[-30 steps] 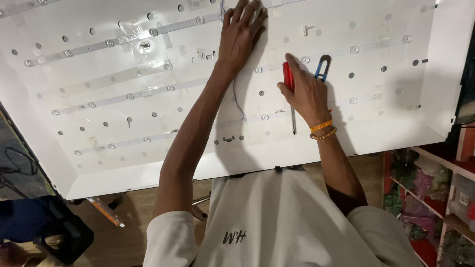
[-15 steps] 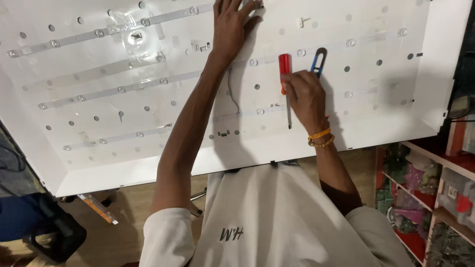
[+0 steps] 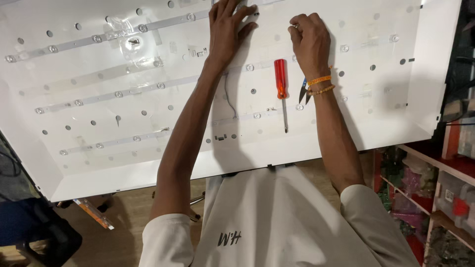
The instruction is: The person secures LED light strips to a white perforated panel using a red screwdriver and small screws. They place screws into pre-drilled holes along the strips and tighten them, occasionally using a utility knife to adjust the strip or tape.
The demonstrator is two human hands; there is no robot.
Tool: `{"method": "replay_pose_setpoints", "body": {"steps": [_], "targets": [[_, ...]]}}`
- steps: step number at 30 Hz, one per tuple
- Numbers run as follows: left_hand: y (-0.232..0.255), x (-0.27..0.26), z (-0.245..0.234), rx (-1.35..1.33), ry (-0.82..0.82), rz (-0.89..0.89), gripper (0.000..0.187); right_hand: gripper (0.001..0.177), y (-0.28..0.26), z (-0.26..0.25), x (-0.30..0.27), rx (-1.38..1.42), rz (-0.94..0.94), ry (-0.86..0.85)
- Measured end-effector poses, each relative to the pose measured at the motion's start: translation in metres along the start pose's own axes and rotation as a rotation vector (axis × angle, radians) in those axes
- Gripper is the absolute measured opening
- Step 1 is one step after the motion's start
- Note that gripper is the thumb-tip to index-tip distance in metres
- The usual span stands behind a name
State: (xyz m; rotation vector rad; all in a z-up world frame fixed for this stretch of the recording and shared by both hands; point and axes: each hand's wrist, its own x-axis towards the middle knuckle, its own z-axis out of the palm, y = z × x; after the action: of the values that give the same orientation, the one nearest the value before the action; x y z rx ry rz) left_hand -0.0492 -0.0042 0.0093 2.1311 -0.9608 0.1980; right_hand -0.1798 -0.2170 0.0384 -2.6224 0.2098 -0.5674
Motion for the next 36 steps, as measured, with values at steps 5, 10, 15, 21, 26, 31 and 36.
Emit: {"method": "replay_pose_setpoints", "body": {"steps": [5,10,15,21,26,31,36], "targets": [[-0.005,0.000,0.006,-0.006,-0.012,-0.055,0.037,0.009,-0.014,0.012,0.024,0.431,0.064,-0.068],[-0.009,-0.001,0.006,-0.022,-0.021,-0.042,0.039,0.009,-0.033,0.028,0.048,0.459,-0.144,0.012],[-0.012,0.001,0.006,-0.055,-0.041,-0.065,0.043,0.012,-0.034,0.031,0.043,0.318,-0.225,-0.033],[-0.014,-0.002,0.008,-0.073,-0.056,-0.066,0.045,0.021,-0.025,0.031,0.036,0.368,-0.063,-0.101],[-0.012,-0.002,0.004,-0.077,-0.046,-0.060,0.044,0.029,-0.036,0.024,0.029,0.261,-0.133,-0.058],[-0.013,-0.003,0.002,-0.113,-0.066,-0.058,0.042,0.020,-0.033,0.030,0.028,0.141,-0.151,-0.062],[-0.015,-0.003,0.003,-0.084,-0.019,-0.012,0.041,0.014,-0.023,0.040,0.042,0.239,-0.025,-0.027]]}}
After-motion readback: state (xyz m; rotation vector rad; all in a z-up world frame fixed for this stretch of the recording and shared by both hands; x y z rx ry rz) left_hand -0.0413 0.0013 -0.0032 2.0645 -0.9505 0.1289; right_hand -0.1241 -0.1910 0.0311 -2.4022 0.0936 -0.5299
